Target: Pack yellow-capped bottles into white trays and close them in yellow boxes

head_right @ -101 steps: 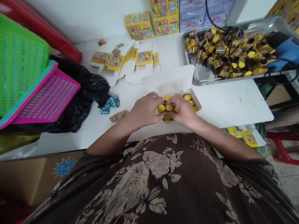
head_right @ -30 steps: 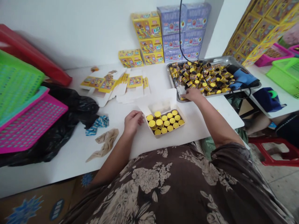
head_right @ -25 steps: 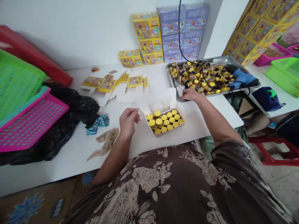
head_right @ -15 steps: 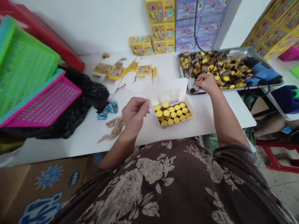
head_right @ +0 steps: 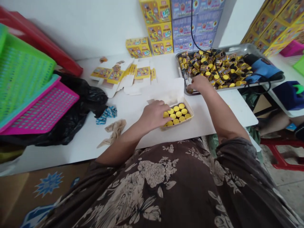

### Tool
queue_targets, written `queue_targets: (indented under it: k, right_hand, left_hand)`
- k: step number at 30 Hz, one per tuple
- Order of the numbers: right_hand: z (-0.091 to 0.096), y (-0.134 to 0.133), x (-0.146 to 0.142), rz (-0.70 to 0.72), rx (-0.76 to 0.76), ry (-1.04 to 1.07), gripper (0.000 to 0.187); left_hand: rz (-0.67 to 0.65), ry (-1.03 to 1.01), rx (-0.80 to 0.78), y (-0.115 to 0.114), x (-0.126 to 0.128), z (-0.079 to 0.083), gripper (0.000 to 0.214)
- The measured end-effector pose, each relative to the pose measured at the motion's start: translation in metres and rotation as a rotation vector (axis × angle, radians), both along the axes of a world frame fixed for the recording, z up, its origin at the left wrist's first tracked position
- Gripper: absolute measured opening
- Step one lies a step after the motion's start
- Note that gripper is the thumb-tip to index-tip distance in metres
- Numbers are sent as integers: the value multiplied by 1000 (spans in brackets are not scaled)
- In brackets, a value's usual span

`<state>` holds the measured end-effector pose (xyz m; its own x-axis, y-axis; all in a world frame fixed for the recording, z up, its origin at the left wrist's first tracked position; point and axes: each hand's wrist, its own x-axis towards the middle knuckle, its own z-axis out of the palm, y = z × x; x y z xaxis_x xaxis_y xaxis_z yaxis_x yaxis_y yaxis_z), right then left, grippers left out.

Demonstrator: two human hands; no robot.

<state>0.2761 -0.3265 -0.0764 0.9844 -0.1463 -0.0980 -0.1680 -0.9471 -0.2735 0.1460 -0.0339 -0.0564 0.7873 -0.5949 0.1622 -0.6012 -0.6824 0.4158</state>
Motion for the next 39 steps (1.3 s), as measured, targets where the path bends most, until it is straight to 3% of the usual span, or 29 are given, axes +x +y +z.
queue_targets:
  k: [3,6,9,12,15,18,21,25,28,31,35,39]
  right_hand:
    - [-2,9,7,10,-18,119,16]
    - [-5,7,5,-20,19,46,17]
    - [-5,-7,-11,-139,271,-103,26]
    - [2,-18,-51,-184,672,-375,35]
    - [18,-5,-105,-18,961,-568,37]
    - [31,31,-151,230,1125,-386,35]
    - [39,68,-170,326,1218,-185,32]
    - [42,78,-162,198,1144,-59,31]
    - [43,70,-155,155,1013,62,26]
    - [44,74,-155,302,783,103,30]
    - [43,95,-157,498,417,110,37]
    - [37,104,-156,615,347,111,34]
  left_hand:
    - [-57,-19,206,-10,6,1,16]
    - [-46,-45,288,-12,10,-1,32]
    - [-11,-45,231,-6,11,-4,28]
    - [38,-28,0,0,10,-5,22]
    - [20,57,-358,-1,8,-3,33]
    - [-90,300,-669,-7,1,1,46]
    - [-120,535,-794,-9,-6,4,31]
    - [-25,545,-798,15,-4,8,22]
    - [-5,424,-683,38,-1,15,20]
    - [-6,288,-421,47,-5,24,24]
    - [-69,166,8,37,-13,29,27]
    - [-142,99,220,27,-14,28,23]
